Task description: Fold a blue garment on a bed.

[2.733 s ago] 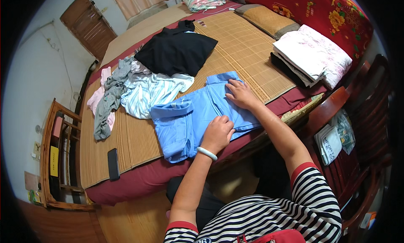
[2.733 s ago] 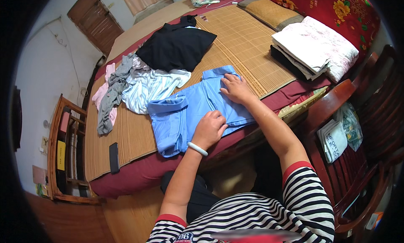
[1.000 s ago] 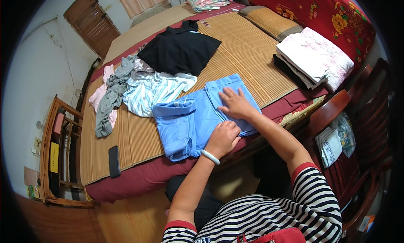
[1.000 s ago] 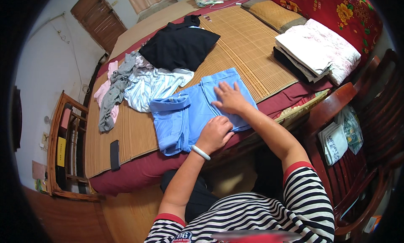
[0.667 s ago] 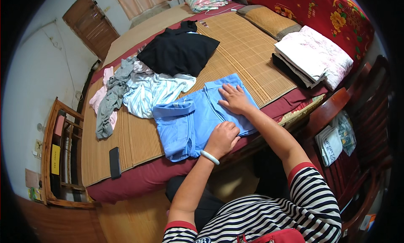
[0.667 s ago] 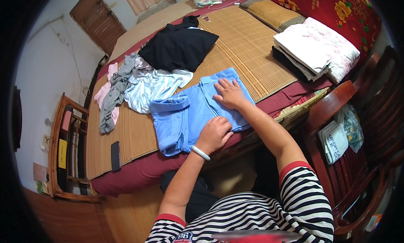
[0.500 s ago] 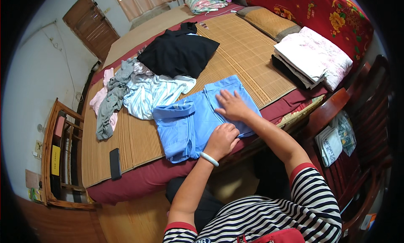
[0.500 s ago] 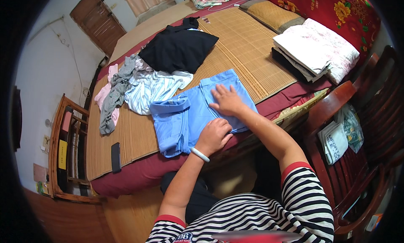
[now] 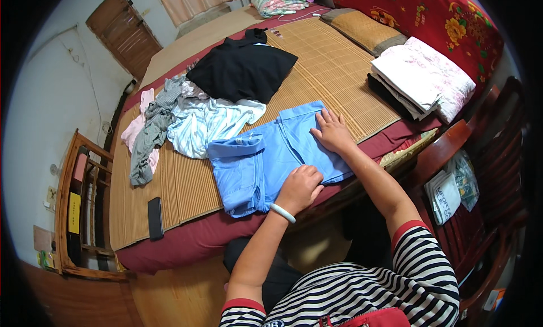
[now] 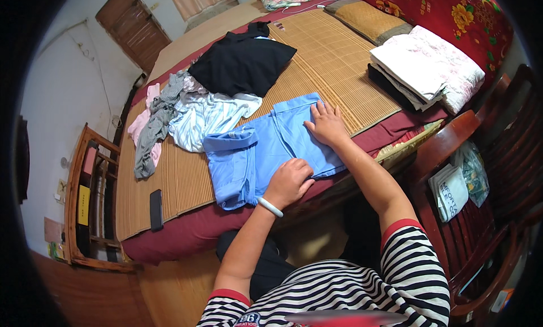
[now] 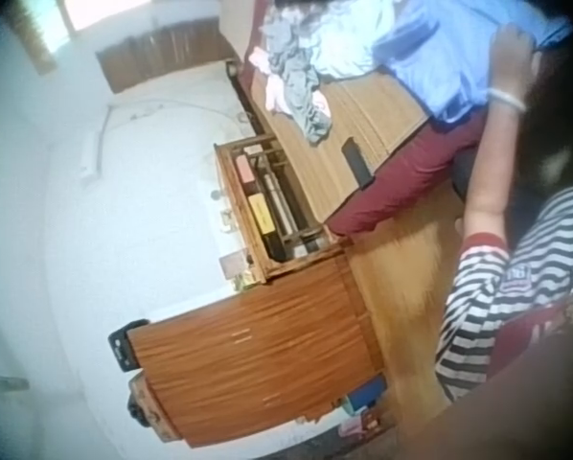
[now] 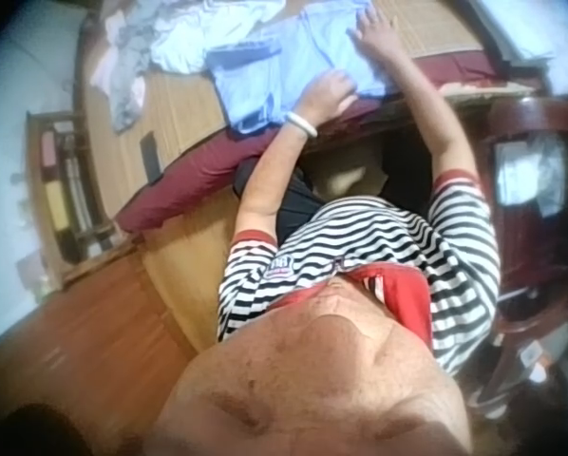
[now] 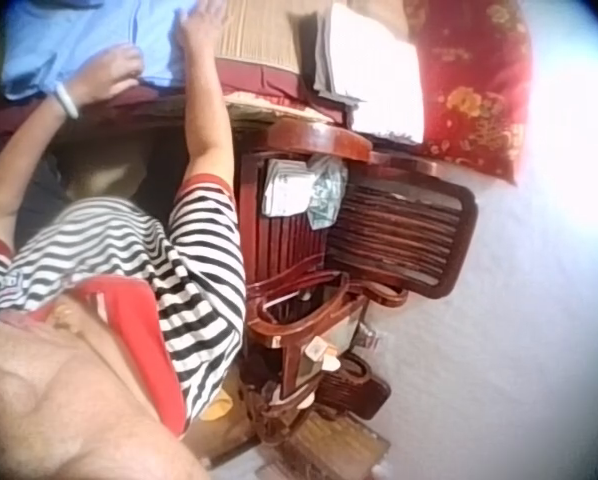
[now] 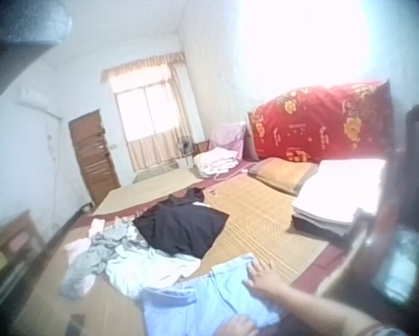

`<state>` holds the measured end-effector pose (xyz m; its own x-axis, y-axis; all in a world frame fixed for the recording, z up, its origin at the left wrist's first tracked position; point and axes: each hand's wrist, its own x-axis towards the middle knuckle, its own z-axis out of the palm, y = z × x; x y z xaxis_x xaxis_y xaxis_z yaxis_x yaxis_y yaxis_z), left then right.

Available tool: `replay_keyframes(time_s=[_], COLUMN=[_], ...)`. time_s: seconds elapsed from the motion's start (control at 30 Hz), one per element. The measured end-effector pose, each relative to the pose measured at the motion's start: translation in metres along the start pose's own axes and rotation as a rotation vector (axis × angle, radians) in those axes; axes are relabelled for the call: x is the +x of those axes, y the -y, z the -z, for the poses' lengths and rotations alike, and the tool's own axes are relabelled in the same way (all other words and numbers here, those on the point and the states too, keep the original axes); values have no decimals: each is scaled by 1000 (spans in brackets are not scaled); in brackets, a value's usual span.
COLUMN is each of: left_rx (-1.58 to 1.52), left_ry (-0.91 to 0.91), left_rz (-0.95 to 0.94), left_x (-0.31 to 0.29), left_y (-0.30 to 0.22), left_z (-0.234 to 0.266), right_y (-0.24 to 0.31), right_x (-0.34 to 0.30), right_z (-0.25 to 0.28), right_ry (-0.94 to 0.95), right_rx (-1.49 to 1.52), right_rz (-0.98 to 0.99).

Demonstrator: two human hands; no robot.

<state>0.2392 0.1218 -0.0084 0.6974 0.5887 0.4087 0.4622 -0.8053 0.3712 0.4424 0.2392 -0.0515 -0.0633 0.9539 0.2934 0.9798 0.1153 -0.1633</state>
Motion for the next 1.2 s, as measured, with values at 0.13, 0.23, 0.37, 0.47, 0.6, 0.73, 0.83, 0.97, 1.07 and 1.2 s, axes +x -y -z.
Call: replay_keyframes(time_s=[0.13, 0.23, 0.37, 0.47, 0.6, 0.73, 0.83, 0.97, 1.07, 1.2], left_rx=[56, 194, 239, 271, 359, 367, 380, 341, 287, 314], left_ry=[1, -37, -57, -83, -133, -177, -183, -170, -187, -101], left_rz=[8, 4, 21, 36, 32, -1, -20, -88, -111, -94], left_x=[5, 10, 21, 29, 38, 42, 43, 41, 35, 26], left_y=[-5, -17, -28, -28, -24, -18, -21, -25, -28, -30], left_z=[-7, -21, -37, -48, -57, -59, -56, -38, -30, -40], right_y=[-1, 1, 8, 10, 9, 3, -4, -23, -30, -29], right_x=[1, 0, 0, 1, 3, 4, 5, 8, 10, 8], right_z=[-3, -6, -10, -8, -8, -9, -7, 3, 11, 17], right_ry=[-34, -37, -110, -105, -74, -44, -43, -44, -27, -102], right_rx=[52, 61, 76, 87, 107, 146, 118, 212, 295, 315], right_rz=[5, 11, 45, 39, 25, 30, 44, 44, 3, 21])
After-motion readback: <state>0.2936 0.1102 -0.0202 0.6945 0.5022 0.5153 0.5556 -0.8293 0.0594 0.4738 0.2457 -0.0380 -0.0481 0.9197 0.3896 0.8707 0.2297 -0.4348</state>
